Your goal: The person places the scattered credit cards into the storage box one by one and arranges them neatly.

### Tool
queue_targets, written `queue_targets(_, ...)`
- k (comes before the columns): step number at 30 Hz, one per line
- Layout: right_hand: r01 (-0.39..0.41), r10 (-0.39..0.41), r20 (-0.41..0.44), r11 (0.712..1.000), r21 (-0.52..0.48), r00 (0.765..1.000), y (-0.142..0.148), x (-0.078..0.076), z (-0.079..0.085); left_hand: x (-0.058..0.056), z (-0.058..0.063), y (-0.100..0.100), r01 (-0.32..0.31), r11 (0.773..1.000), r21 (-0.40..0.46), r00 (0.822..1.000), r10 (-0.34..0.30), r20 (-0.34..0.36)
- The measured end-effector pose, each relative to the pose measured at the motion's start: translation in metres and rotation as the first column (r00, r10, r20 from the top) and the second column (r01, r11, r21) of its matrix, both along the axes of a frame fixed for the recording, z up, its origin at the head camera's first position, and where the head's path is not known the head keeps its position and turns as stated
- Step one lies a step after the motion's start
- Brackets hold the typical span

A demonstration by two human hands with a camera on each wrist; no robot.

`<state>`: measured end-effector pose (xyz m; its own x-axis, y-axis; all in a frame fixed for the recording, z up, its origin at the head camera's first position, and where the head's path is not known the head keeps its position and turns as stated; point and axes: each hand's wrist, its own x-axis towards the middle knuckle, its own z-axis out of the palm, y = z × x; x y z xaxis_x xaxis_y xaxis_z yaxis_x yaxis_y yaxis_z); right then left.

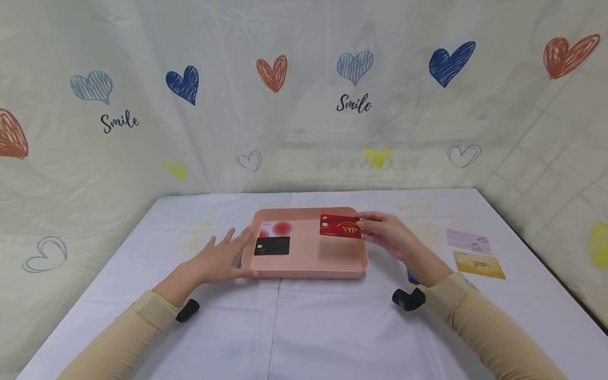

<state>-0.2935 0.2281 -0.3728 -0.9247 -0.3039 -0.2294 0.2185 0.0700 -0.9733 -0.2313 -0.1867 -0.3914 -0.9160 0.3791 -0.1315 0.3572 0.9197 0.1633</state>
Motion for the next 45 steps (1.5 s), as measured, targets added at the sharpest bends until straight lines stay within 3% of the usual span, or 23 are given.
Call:
queue_targets(9, -0.018, 0.018, 0.001, 0.996, -0.089, 1.000, -0.016, 0.007, -0.001, 0.000, 0.000, 0.001, -0.004, 1.000, -0.001, 1.000, 0.004, 0.010)
queue_targets(27, -0.073, 0.073, -0.004, 0.997, -0.035, 0.997, -0.054, 0.009, -0.007, 0.002, 0.007, 0.001, -0.017, 1.000, 0.013, 0.999, 0.017, 0.029)
queue_targets(36, -0.097, 0.098, 0.010, 0.993, -0.071, 0.995, -0.071, 0.008, -0.015, 0.000, 0.005, 0.002, -0.023, 1.000, 0.001, 0.999, 0.023, 0.032)
queue_targets(45, -0.106, 0.106, -0.005, 0.994, 0.001, 0.994, -0.085, 0.006, -0.016, 0.001, 0.005, 0.003, -0.022, 1.000, -0.004, 0.999, 0.022, 0.031)
